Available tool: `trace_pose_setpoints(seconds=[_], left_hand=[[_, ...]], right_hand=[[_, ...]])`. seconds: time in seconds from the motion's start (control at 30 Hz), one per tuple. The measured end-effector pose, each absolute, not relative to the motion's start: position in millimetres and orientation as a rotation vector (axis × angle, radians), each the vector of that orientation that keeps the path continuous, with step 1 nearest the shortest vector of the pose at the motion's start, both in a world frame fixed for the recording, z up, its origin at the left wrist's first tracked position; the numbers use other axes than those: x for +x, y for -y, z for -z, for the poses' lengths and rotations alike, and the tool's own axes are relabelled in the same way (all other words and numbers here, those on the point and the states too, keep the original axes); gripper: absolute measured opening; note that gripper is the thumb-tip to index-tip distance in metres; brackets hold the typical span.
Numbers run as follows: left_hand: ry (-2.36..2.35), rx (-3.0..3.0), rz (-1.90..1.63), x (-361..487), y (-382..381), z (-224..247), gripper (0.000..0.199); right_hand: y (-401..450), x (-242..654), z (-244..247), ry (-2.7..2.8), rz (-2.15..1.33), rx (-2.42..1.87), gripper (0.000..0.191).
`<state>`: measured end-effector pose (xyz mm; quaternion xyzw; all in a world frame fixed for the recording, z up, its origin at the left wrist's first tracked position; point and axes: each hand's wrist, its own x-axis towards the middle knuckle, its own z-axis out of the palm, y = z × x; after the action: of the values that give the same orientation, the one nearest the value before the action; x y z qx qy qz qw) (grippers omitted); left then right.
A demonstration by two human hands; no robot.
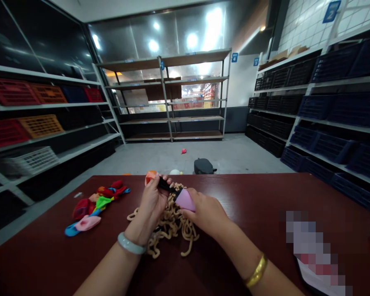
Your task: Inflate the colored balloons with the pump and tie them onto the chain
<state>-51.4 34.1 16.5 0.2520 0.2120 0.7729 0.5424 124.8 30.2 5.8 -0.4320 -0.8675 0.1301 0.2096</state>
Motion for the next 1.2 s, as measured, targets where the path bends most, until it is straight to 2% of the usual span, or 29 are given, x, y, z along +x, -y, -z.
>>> trace_pose_setpoints(seconds=[0.13,0.43,0.67,0.87,1.1,1.2], left_hand=[[-0.492,0.601,-1.857,-69,-33,-25,0.016],[-0.412,0.509,-1.972,-93,-38,-25,0.011],[-0.423,0.444,-1.886,-102,-40,-26,0.001],[-0.476,0.423,-1.906,-112,-41,-25,0.032],[-0.435,0.484,-1.978,-116,-40,-25,0.046],[-0.408,0.528,-1.987,-115,-39,-25,0.044]], right_hand=[[-26,124,-9,2.416,-0.423,-1.166,0.059],[-25,131,-16,2.481,-0.489,-1.194,0.053],[-35,142,-13,2.509,-0.499,-1.101,0.052],[-40,145,-5,2.521,-0.303,-1.116,0.053],[-45,146,0,2.486,-0.162,-1.111,0.054],[-46,146,0,2.468,-0.152,-1.112,0.055]])
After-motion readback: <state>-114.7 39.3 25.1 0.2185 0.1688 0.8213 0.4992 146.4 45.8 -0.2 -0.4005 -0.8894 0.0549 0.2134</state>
